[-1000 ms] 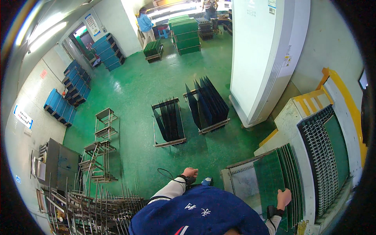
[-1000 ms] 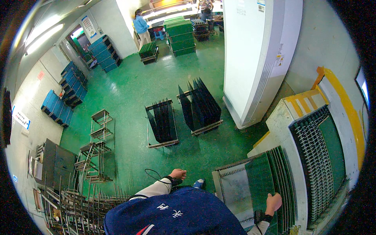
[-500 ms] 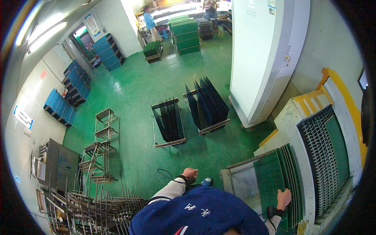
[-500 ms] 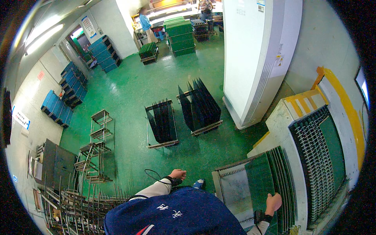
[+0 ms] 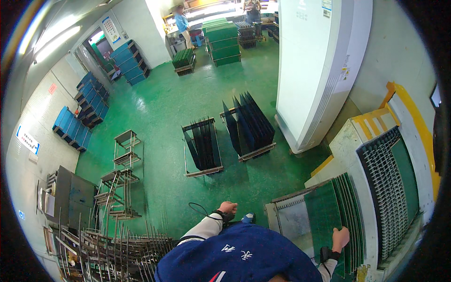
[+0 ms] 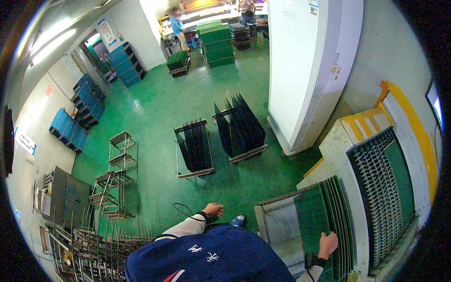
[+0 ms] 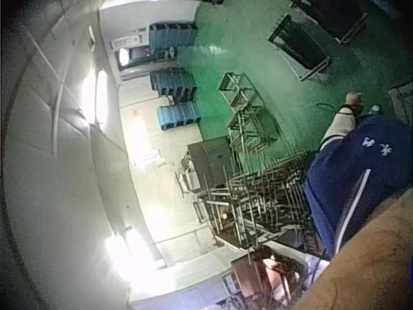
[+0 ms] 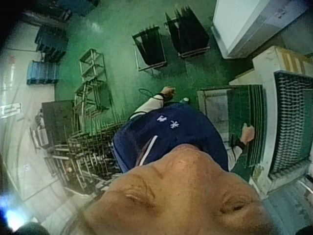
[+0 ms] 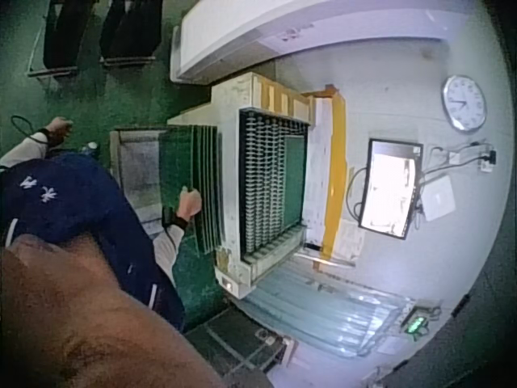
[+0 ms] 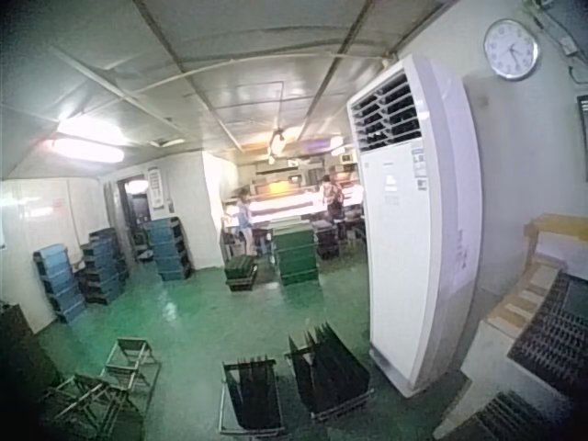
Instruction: The recorder is picking up green PCB boards from a rack and feeding them into a processing machine on a factory floor.
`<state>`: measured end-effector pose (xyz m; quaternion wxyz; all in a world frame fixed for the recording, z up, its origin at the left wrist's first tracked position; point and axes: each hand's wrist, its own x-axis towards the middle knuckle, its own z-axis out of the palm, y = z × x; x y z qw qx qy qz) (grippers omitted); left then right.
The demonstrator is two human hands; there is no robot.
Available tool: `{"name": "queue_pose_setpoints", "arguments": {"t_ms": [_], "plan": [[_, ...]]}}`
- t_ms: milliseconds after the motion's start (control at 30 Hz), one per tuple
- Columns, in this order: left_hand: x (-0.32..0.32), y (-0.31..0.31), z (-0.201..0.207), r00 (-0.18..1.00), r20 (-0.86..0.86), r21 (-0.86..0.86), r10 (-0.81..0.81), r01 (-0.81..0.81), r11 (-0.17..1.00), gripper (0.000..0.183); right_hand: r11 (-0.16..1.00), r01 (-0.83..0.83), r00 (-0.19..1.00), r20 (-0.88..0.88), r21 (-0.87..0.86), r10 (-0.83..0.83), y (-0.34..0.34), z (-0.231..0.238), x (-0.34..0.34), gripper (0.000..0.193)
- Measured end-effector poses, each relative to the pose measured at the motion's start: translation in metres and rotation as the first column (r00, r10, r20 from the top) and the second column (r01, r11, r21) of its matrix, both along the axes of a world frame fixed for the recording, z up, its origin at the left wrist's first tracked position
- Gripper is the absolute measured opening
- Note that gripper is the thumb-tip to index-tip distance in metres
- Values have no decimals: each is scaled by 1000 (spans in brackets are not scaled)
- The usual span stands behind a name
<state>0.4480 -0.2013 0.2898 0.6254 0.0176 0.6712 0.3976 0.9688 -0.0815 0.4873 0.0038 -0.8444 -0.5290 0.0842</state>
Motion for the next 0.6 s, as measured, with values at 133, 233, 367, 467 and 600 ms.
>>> {"name": "queue_pose_setpoints", "arguments": {"t_ms": [133,233,367,467,600], "plan": [[-3,-2,-5,1000,-3,-16,13,-13,1000,15,1000,-2,1000,-12,-18,1,1,-2,2,47],[-4,-2,-12,1000,8,-10,10,-10,1000,16,999,-20,1000,-1,34,20,0,-12,8,46],[-2,-2,-7,1000,-25,-26,6,-7,1000,15,999,-20,1000,-18,30,21,0,-11,8,45],[-5,-3,-5,999,35,5,11,-11,1000,16,999,-28,999,-13,39,29,0,-12,8,45],[-2,-4,4,1000,-12,-5,6,-6,1000,17,999,-24,1000,-6,25,24,-1,-4,3,46]]}}
